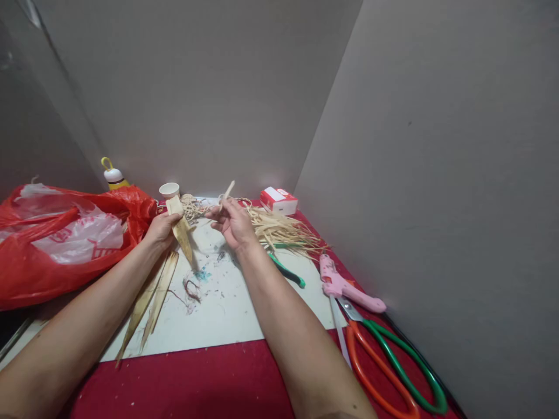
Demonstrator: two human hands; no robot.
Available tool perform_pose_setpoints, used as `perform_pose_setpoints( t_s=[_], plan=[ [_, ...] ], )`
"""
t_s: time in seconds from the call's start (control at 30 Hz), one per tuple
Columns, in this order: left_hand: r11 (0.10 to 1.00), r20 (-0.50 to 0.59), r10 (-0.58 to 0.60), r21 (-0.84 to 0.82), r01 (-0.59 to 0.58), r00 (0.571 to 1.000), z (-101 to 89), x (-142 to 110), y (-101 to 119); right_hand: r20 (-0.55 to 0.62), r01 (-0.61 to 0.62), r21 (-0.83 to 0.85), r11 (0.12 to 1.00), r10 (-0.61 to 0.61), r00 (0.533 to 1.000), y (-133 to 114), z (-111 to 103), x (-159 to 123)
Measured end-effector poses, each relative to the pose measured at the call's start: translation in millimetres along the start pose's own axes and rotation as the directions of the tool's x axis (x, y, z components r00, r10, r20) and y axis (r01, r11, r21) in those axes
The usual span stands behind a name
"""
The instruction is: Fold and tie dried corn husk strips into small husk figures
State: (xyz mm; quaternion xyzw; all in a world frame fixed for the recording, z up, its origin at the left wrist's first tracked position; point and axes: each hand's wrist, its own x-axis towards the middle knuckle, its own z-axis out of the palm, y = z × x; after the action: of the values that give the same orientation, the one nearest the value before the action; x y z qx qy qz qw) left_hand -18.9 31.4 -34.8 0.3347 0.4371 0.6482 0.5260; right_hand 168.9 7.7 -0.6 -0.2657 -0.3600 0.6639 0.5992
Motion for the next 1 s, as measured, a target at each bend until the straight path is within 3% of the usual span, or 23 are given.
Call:
perform_pose_setpoints(
  t_s=[0.07,0.13,0.17,0.23,0.27,0.3,0.33,0.37,0.43,0.47,0.5,0.53,0.6,0.67,0.77,0.87,1.0],
  plan=[
    [1.0,-0.063,0.008,-0.016,-0.009,0.998,-4.2,5,-1,-0.048,0.133,-0.042,0.99,-0.135,0.99,-21,4,-3],
    [0.999,-0.078,0.006,-0.039,-0.009,0.997,-6.1,8,-2,-0.106,0.347,-0.188,0.919,-0.37,0.923,-45,7,-9],
    [0.998,-0.068,0.002,-0.056,-0.006,0.998,-5.9,8,-2,-0.121,0.459,-0.297,0.838,-0.51,0.852,-57,6,-13],
    [0.996,-0.029,-0.013,-0.085,0.011,0.999,-3.7,6,-1,-0.065,0.604,-0.56,0.567,-0.757,0.65,-78,0,-21],
    [0.995,-0.008,-0.024,-0.094,0.024,1.0,-1.9,4,-1,0.002,0.601,-0.692,0.399,-0.832,0.555,-86,-6,-25],
    [0.995,0.01,-0.034,-0.098,0.034,0.999,0.2,1,0,0.073,0.54,-0.806,0.241,-0.865,0.496,-93,-14,-28],
    [0.994,0.023,-0.043,-0.1,0.045,0.999,2.3,-1,1,0.127,0.43,-0.895,0.116,-0.859,0.496,-97,-23,-29],
    [0.994,0.029,-0.051,-0.099,0.054,0.998,4.3,-4,3,0.138,0.287,-0.957,0.037,-0.813,0.566,-100,-34,-29],
    [0.994,0.041,-0.068,-0.081,0.071,0.997,7.6,-9,5,0.029,0.017,-1.0,-0.025,-0.628,0.777,-99,-54,-24],
    [0.995,0.056,-0.079,-0.064,0.082,0.995,8.6,-11,5,-0.04,-0.07,-0.997,-0.039,-0.517,0.855,-97,-62,-21],
    [0.995,0.079,-0.09,-0.038,0.093,0.993,9.3,-13,6,-0.081,-0.111,-0.993,-0.047,-0.427,0.901,-93,-67,-16],
    [0.995,0.105,-0.101,-0.005,0.102,0.989,9.7,-14,6,-0.084,-0.108,-0.993,-0.04,-0.391,0.916,-88,-68,-12],
    [0.993,0.154,-0.106,0.059,0.098,0.982,9.9,-16,6,-0.031,-0.004,-0.998,0.063,-0.441,0.897,-74,-59,-6],
    [0.991,0.195,-0.1,0.103,0.081,0.976,10.6,-19,6,-0.007,0.125,-0.954,0.273,-0.438,0.899,-57,-40,-4],
    [0.988,0.267,-0.084,0.148,0.046,0.96,14.0,-26,7,-0.008,0.093,-0.807,0.584,-0.168,0.986,-29,-10,-8],
    [0.97,0.316,-0.067,0.242,-0.012,0.946,17.9,-32,5,0.003,-0.018,-0.744,0.668,0.031,1.0,-9,6,-12],
    [0.942,0.361,-0.074,0.33,-0.053,0.93,18.9,-36,2,0.023,-0.028,-0.71,0.703,0.063,0.998,1,5,-13]
  ],
)
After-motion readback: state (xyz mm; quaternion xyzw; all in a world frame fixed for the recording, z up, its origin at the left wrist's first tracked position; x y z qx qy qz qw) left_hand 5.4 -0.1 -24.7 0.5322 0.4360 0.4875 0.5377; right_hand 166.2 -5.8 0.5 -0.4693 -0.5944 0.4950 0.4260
